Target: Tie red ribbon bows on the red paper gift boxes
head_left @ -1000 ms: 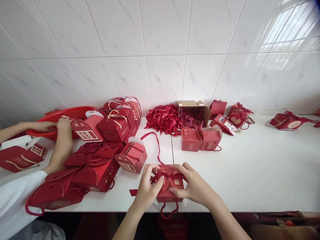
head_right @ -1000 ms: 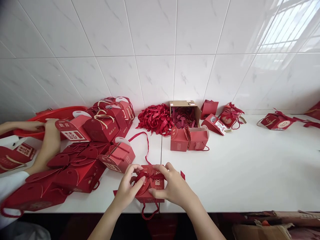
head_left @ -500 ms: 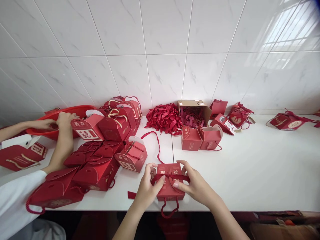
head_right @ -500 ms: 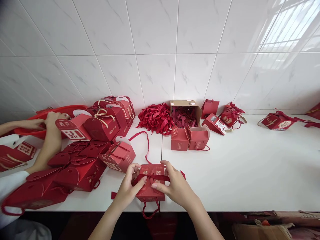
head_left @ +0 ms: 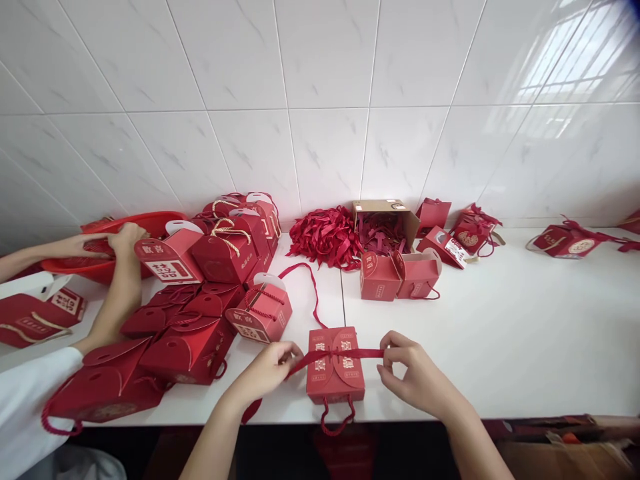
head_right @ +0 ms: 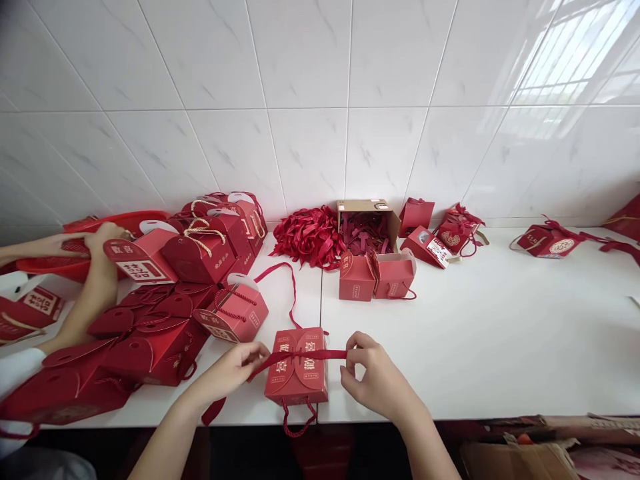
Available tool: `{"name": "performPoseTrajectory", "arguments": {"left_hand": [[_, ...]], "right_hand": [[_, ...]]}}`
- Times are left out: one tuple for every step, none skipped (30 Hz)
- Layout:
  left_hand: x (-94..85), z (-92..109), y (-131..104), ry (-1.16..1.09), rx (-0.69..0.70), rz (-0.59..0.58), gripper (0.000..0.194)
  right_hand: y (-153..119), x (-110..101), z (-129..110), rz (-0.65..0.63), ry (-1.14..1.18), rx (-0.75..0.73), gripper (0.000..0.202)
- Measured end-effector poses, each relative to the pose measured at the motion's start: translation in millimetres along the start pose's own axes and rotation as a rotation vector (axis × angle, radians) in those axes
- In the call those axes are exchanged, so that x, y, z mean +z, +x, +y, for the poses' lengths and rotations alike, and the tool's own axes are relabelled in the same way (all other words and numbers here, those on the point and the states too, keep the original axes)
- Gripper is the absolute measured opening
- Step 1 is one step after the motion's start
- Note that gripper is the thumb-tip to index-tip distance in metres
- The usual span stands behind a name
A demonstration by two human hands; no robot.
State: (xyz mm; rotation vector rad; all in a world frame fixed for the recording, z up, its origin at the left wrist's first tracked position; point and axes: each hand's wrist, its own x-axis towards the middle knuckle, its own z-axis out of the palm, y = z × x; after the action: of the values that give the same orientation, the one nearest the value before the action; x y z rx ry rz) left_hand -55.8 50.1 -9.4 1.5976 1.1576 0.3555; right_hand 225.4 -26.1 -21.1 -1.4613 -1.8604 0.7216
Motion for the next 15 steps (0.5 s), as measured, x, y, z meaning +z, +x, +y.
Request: {"name": "performPoseTrajectory", "arguments": {"left_hand": [[-3.3,2,-1,-0.015,-0.011,-0.096,0.023],[-5.6,4,-1,-0.033,-0.011,-0.183,0.02],[-6.9,7,-2,-0.052,-0.006,-0.26,0.018],[-6.9,11,-3,-0.075,0.003,-0.321,0.016],[-5.5,14,-4,-0.101,0.016,-0.358,0.016],[-2.6,17,-5,-0.125,0.033,-0.374,0.018],[2.1,20,-6,-0.163,0.05,-0.351,0.022],[8.7,23,-7,-0.223,0.064,-0.287,0.026],[16.8,25,-7,-0.297,0.072,-0.195,0.03],[26.2,27,-8,-0.372,0.076,-0.09,0.032],[36.4,29,-8,-0.43,0.086,0.019,0.033],[46.7,31,-8,-0.447,0.11,0.114,0.033],[56.5,32,-8,-0.408,0.159,0.198,0.031],[65.3,33,-8,-0.312,0.23,0.267,0.029],[72.6,34,-8,-0.183,0.316,0.334,0.027]], "right_hand": [[1,4,0,0.054,-0.037,0.022,0.025],[3,9,-1,0.137,-0.059,0.041,0.027],[5,14,-2,0.238,-0.065,0.058,0.03],[7,19,-3,0.34,-0.054,0.068,0.034],[9,23,-5,0.426,-0.023,0.071,0.036],[11,26,-8,0.482,0.025,0.068,0.038],[12,28,-12,0.499,0.089,0.062,0.036],[13,29,-16,0.479,0.164,0.056,0.033],[13,28,-21,0.436,0.245,0.054,0.029],[13,28,-25,0.382,0.328,0.057,0.025],[14,27,-30,0.325,0.405,0.061,0.021],[14,27,-34,0.272,0.471,0.067,0.019],[14,27,-37,0.229,0.521,0.075,0.018],[15,28,-40,0.194,0.555,0.085,0.017],[15,29,-42,0.171,0.573,0.099,0.017]]}}
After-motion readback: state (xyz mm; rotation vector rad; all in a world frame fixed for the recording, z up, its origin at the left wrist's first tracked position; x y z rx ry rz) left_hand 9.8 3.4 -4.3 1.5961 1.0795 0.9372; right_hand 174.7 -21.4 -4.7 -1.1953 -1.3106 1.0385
